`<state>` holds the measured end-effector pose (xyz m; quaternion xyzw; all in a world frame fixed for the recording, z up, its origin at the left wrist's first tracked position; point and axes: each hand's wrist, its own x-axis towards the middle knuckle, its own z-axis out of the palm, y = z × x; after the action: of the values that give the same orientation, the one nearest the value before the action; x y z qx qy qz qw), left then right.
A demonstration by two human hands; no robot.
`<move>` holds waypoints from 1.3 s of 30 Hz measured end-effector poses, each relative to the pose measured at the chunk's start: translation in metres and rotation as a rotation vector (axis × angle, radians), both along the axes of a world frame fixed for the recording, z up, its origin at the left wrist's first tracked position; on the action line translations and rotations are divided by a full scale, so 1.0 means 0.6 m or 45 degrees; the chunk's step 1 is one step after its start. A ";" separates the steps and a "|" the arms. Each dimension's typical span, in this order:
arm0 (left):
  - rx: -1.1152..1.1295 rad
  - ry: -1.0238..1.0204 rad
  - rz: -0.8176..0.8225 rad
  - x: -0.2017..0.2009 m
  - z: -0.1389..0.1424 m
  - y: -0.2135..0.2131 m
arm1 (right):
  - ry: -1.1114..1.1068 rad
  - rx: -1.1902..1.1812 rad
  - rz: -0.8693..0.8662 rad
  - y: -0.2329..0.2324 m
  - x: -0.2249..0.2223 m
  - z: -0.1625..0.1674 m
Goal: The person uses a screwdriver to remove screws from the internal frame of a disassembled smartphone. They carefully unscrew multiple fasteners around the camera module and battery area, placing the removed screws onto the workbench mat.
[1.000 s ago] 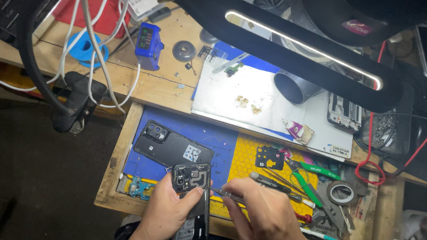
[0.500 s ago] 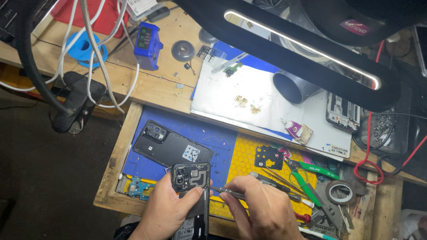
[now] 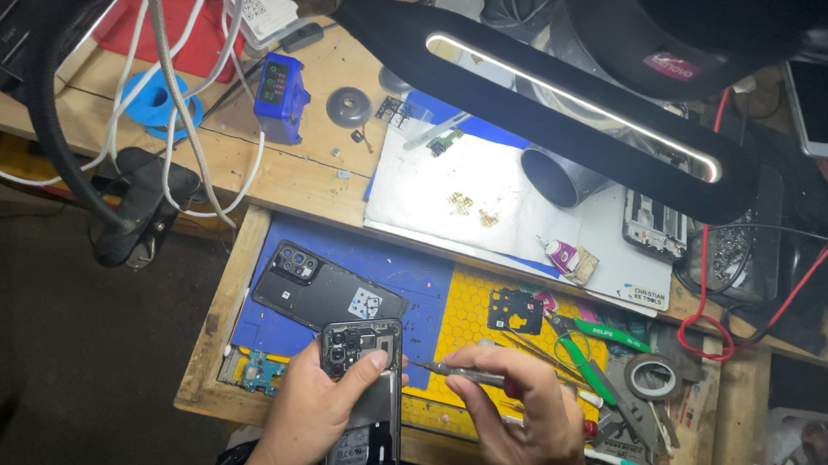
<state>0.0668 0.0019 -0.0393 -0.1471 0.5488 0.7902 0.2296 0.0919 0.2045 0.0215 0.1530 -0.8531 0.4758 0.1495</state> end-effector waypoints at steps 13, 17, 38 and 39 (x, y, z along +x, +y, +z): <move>0.175 -0.317 0.075 -0.011 -0.008 -0.009 | 0.012 -0.176 -0.217 0.029 -0.010 -0.063; 0.038 -0.059 -0.037 -0.001 -0.029 -0.010 | 0.007 -0.008 -0.302 0.038 -0.012 -0.100; 0.106 0.024 0.307 -0.011 -0.017 -0.096 | 0.027 -0.143 -0.018 -0.032 -0.049 -0.089; 0.114 0.027 0.346 -0.021 -0.010 -0.108 | 0.028 -0.113 -0.009 -0.038 -0.053 -0.083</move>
<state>0.0542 -0.0632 -0.0453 -0.2013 0.4904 0.8392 0.1212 0.0602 0.1819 -0.0284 0.1484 -0.8301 0.5110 0.1671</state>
